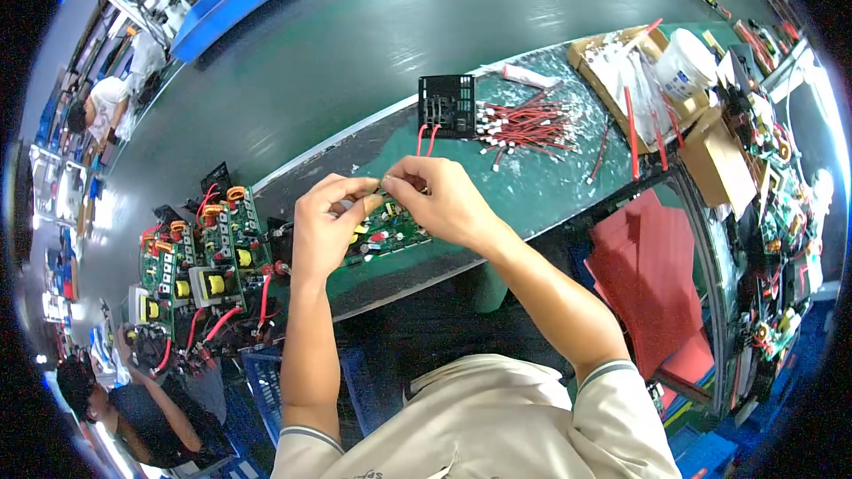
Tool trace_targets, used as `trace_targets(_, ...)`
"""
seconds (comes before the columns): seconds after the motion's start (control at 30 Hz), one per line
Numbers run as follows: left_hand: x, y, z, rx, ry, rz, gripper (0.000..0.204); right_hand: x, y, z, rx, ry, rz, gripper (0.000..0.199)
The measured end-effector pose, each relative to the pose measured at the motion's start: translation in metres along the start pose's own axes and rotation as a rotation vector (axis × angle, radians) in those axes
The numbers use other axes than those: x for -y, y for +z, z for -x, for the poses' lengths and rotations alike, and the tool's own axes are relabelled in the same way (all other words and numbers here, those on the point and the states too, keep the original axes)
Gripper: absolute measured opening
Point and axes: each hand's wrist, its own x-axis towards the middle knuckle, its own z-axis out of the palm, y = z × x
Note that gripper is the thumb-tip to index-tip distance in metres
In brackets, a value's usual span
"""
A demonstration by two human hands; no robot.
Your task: Assemble electronic components onto a printed circuit board, including attaching fans and applying adhesive.
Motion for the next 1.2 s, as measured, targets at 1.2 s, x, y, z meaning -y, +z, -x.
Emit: trace_targets(1.2,0.0,0.019,-0.008,-0.028,0.098,0.075,0.017,-0.058,-0.04,-0.006,-0.595,-0.507,0.431,0.048)
